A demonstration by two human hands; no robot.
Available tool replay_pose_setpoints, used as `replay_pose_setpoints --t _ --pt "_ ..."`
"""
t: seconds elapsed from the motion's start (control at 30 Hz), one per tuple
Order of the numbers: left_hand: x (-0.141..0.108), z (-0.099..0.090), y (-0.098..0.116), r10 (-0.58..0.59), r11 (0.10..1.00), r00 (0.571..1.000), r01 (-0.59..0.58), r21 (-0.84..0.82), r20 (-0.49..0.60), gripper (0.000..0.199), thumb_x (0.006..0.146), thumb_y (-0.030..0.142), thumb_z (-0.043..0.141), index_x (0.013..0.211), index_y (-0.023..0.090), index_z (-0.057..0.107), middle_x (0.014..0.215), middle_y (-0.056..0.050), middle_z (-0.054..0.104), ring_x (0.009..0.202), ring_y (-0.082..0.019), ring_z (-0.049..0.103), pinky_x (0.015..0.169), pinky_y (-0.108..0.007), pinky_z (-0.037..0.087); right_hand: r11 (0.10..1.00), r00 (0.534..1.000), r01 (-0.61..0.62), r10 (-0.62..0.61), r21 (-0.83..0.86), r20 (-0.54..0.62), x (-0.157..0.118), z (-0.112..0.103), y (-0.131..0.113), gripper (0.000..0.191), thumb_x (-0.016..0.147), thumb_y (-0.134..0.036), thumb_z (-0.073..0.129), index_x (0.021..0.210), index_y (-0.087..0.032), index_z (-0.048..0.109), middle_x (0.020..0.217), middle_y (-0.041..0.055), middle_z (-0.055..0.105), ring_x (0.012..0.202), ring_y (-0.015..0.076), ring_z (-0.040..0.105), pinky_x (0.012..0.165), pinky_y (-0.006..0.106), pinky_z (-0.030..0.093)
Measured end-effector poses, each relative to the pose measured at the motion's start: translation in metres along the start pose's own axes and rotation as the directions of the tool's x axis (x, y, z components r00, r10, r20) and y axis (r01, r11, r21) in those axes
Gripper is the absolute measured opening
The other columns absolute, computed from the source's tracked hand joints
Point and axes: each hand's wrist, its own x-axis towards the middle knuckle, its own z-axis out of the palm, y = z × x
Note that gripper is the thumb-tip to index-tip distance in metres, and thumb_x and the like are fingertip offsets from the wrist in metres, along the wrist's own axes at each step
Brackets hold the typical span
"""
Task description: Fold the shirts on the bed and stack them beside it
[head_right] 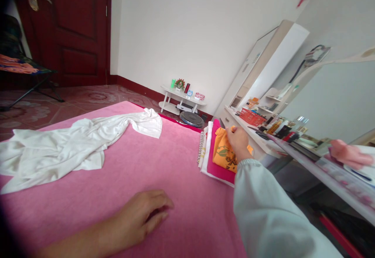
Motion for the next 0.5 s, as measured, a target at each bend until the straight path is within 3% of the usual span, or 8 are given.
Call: replay_pose_setpoints --t 0.07,0.13,0.23,0.3,0.4,0.47,0.5 --pt "0.0 0.0 0.0 -0.004 1.0 1.0 0.004 -0.002 0.002 0.018 0.086 0.017 0.047 0.094 0.021 0.062 0.087 -0.003 0.063 0.08 -0.015 0.056 0.074 -0.024 0.042 0.995 0.999 0.034 -0.035 -0.093 -0.009 0.001 0.008 -0.017 0.067 0.078 -0.061 0.048 0.126 -0.013 0.051 0.108 0.0201 0.06 0.094 0.0317 0.06 0.075 0.04 0.045" --pt "-0.001 0.0 0.0 -0.006 1.0 1.0 0.006 -0.005 0.005 0.018 0.085 0.016 0.048 0.095 0.022 0.062 0.087 -0.003 0.063 0.08 -0.015 0.057 0.074 -0.024 0.042 0.966 0.991 0.128 -0.119 -0.223 0.056 -0.001 0.015 -0.031 0.071 0.076 -0.063 0.051 0.132 -0.02 0.045 0.119 0.0205 0.052 0.099 0.0345 0.058 0.077 0.046 0.045" --pt "-0.001 0.0 -0.001 -0.012 1.0 1.0 0.012 -0.005 0.004 0.019 0.085 0.015 0.048 0.095 0.022 0.062 0.088 -0.002 0.063 0.08 -0.015 0.057 0.074 -0.023 0.042 0.9 0.963 0.238 -0.168 -0.366 0.211 -0.005 0.023 -0.045 0.049 0.078 -0.048 0.057 0.115 -0.016 0.06 0.12 0.0224 0.049 0.101 0.0377 0.056 0.078 0.05 0.044" --pt "-0.001 0.0 -0.001 -0.015 1.0 1.0 0.015 -0.004 0.002 0.019 0.084 0.014 0.048 0.093 0.022 0.062 0.087 -0.001 0.063 0.08 -0.014 0.056 0.073 -0.023 0.041 0.89 0.956 0.252 -0.167 -0.381 0.242 -0.005 0.025 -0.045 0.033 0.079 -0.033 0.056 0.102 -0.011 0.067 0.116 0.0235 0.052 0.099 0.0371 0.057 0.078 0.049 0.045" --pt "-0.001 0.0 -0.002 -0.012 1.0 1.0 0.012 -0.009 0.001 0.018 0.084 0.013 0.048 0.09 0.022 0.061 0.086 -0.001 0.063 0.08 -0.014 0.056 0.072 -0.022 0.041 0.956 0.987 0.153 -0.133 -0.251 0.094 -0.001 0.022 -0.028 0.028 0.08 -0.025 0.051 0.097 -0.01 0.069 0.111 0.022 0.056 0.095 0.0336 0.06 0.079 0.044 0.046" --pt "-0.001 0.001 -0.003 -0.005 1.0 1.0 0.005 -0.011 0.004 0.017 0.083 0.013 0.048 0.089 0.022 0.061 0.086 -0.001 0.063 0.079 -0.013 0.056 0.071 -0.022 0.04 0.992 0.997 -0.037 0.029 -0.121 -0.065 0.003 0.018 -0.007 0.035 0.083 -0.028 0.046 0.101 -0.007 0.067 0.107 0.0238 0.059 0.095 0.0343 0.06 0.078 0.044 0.047" --pt "-0.001 0.001 -0.004 -0.001 1.0 1.0 0.001 -0.01 0.005 0.017 0.083 0.012 0.048 0.089 0.022 0.061 0.086 -0.001 0.063 0.079 -0.013 0.056 0.071 -0.022 0.04 0.987 0.98 -0.154 0.146 -0.054 -0.133 0.003 0.015 0.006 0.04 0.086 -0.029 0.041 0.105 -0.003 0.064 0.104 0.0264 0.059 0.095 0.0362 0.06 0.076 0.045 0.047"
